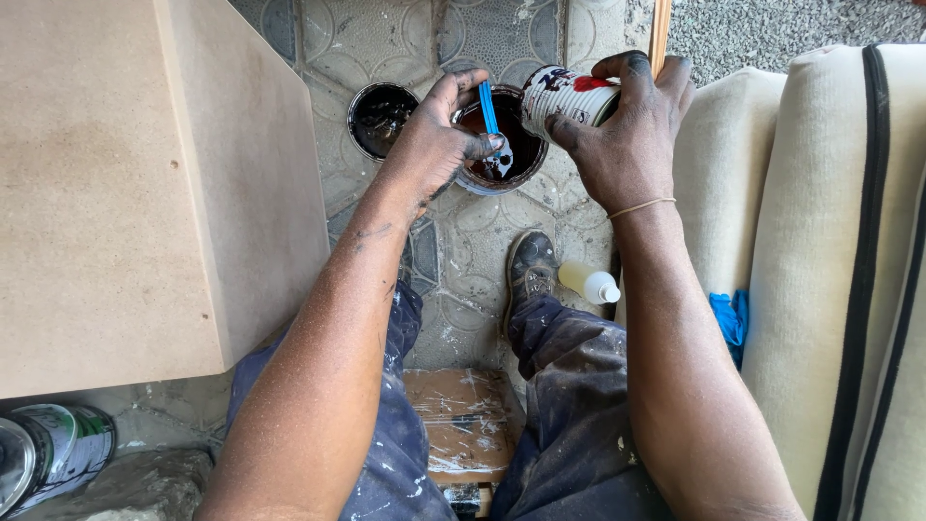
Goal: Mixing wood stain by pouring liquid from a small can into a larger container and stirring with a wooden stick.
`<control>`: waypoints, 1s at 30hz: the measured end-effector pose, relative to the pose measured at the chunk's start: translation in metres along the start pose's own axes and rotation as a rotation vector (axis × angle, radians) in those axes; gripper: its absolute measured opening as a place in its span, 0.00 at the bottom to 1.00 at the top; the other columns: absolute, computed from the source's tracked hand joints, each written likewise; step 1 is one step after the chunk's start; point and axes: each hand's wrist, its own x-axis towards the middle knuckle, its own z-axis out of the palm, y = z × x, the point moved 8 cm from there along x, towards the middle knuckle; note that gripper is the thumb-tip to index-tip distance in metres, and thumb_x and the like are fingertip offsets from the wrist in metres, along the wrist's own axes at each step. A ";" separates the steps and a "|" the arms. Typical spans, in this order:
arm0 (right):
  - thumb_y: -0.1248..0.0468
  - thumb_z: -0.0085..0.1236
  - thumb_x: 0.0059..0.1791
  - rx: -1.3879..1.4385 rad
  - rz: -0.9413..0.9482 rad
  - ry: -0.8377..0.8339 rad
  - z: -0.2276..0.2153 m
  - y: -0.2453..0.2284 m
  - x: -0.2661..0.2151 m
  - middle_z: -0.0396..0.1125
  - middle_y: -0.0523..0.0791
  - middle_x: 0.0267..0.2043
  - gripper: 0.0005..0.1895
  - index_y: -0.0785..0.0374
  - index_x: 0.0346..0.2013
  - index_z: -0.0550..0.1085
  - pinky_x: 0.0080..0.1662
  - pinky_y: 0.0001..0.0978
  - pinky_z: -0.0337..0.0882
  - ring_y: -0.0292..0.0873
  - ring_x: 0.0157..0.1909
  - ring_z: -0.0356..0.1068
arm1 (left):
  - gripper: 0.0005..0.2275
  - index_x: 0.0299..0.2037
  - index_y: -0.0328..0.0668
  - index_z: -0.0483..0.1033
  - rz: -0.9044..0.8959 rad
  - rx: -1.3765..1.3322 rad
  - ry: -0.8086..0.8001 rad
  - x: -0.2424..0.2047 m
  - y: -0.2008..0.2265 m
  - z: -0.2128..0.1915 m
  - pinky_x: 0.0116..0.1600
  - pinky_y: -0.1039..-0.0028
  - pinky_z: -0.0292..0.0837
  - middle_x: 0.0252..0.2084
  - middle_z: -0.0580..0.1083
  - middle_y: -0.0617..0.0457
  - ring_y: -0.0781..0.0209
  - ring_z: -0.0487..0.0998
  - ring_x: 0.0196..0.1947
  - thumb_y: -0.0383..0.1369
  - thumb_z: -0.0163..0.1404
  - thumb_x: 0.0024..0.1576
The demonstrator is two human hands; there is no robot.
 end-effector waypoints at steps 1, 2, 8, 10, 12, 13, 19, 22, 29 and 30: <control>0.60 0.76 0.40 0.000 0.000 0.000 0.001 0.000 0.000 0.51 0.54 0.48 0.26 0.64 0.47 0.74 0.49 0.54 0.69 0.61 0.55 0.54 | 0.35 0.66 0.47 0.65 0.000 0.000 0.000 0.000 0.000 0.000 0.68 0.64 0.68 0.70 0.69 0.43 0.52 0.72 0.68 0.17 0.59 0.45; 0.60 0.76 0.39 -0.010 -0.003 -0.002 0.001 0.001 0.000 0.51 0.54 0.48 0.26 0.64 0.47 0.73 0.49 0.54 0.68 0.61 0.55 0.54 | 0.35 0.66 0.47 0.64 -0.003 -0.006 0.002 0.000 0.000 0.000 0.66 0.65 0.71 0.69 0.70 0.43 0.53 0.74 0.66 0.17 0.59 0.46; 0.60 0.76 0.39 -0.019 0.005 -0.005 0.003 0.002 0.001 0.51 0.54 0.48 0.27 0.64 0.47 0.74 0.48 0.54 0.68 0.62 0.55 0.54 | 0.34 0.66 0.48 0.64 -0.036 0.008 0.004 -0.002 0.004 0.000 0.64 0.65 0.72 0.69 0.70 0.44 0.55 0.76 0.65 0.18 0.59 0.46; 0.60 0.76 0.39 -0.020 0.000 0.000 0.002 0.002 0.000 0.51 0.54 0.48 0.27 0.64 0.47 0.74 0.48 0.54 0.68 0.61 0.54 0.54 | 0.34 0.66 0.48 0.64 -0.032 0.002 0.004 -0.003 0.005 0.000 0.62 0.66 0.75 0.69 0.71 0.44 0.55 0.77 0.63 0.18 0.58 0.46; 0.59 0.76 0.40 -0.017 -0.003 0.002 0.002 0.002 0.000 0.51 0.54 0.48 0.26 0.64 0.47 0.73 0.49 0.54 0.69 0.61 0.56 0.54 | 0.34 0.66 0.50 0.65 -0.043 0.003 0.003 -0.004 0.005 0.000 0.63 0.65 0.74 0.69 0.70 0.44 0.55 0.77 0.64 0.19 0.59 0.46; 0.59 0.76 0.40 -0.017 -0.003 0.002 0.001 0.001 0.000 0.51 0.54 0.48 0.26 0.64 0.47 0.73 0.49 0.54 0.69 0.61 0.56 0.54 | 0.34 0.66 0.50 0.65 -0.044 0.002 0.003 -0.004 0.005 0.000 0.63 0.65 0.74 0.69 0.70 0.44 0.55 0.77 0.64 0.19 0.59 0.46; 0.60 0.77 0.40 0.010 -0.011 0.008 -0.001 -0.001 0.000 0.50 0.54 0.48 0.26 0.65 0.46 0.73 0.49 0.55 0.70 0.62 0.56 0.54 | 0.34 0.66 0.49 0.65 -0.054 0.038 0.013 -0.004 0.006 0.000 0.64 0.63 0.71 0.69 0.71 0.47 0.56 0.75 0.66 0.18 0.58 0.46; 0.60 0.76 0.40 0.008 -0.003 0.002 0.000 0.000 0.000 0.50 0.54 0.48 0.26 0.65 0.47 0.73 0.49 0.54 0.70 0.62 0.56 0.54 | 0.34 0.66 0.51 0.65 -0.060 0.031 0.012 -0.004 0.007 0.000 0.60 0.66 0.76 0.71 0.68 0.44 0.54 0.75 0.66 0.18 0.58 0.47; 0.61 0.77 0.39 0.008 -0.002 0.009 0.001 0.002 0.000 0.50 0.54 0.48 0.26 0.64 0.46 0.73 0.48 0.54 0.70 0.61 0.55 0.54 | 0.35 0.65 0.48 0.66 -0.023 0.023 0.012 0.000 0.002 0.001 0.65 0.64 0.71 0.68 0.72 0.46 0.54 0.75 0.66 0.16 0.57 0.45; 0.60 0.77 0.40 0.010 -0.003 0.007 0.001 0.002 0.000 0.50 0.54 0.48 0.26 0.64 0.46 0.73 0.49 0.55 0.70 0.62 0.56 0.54 | 0.35 0.65 0.49 0.66 -0.035 0.027 0.014 0.000 0.002 0.001 0.66 0.62 0.70 0.68 0.72 0.46 0.53 0.74 0.66 0.15 0.57 0.44</control>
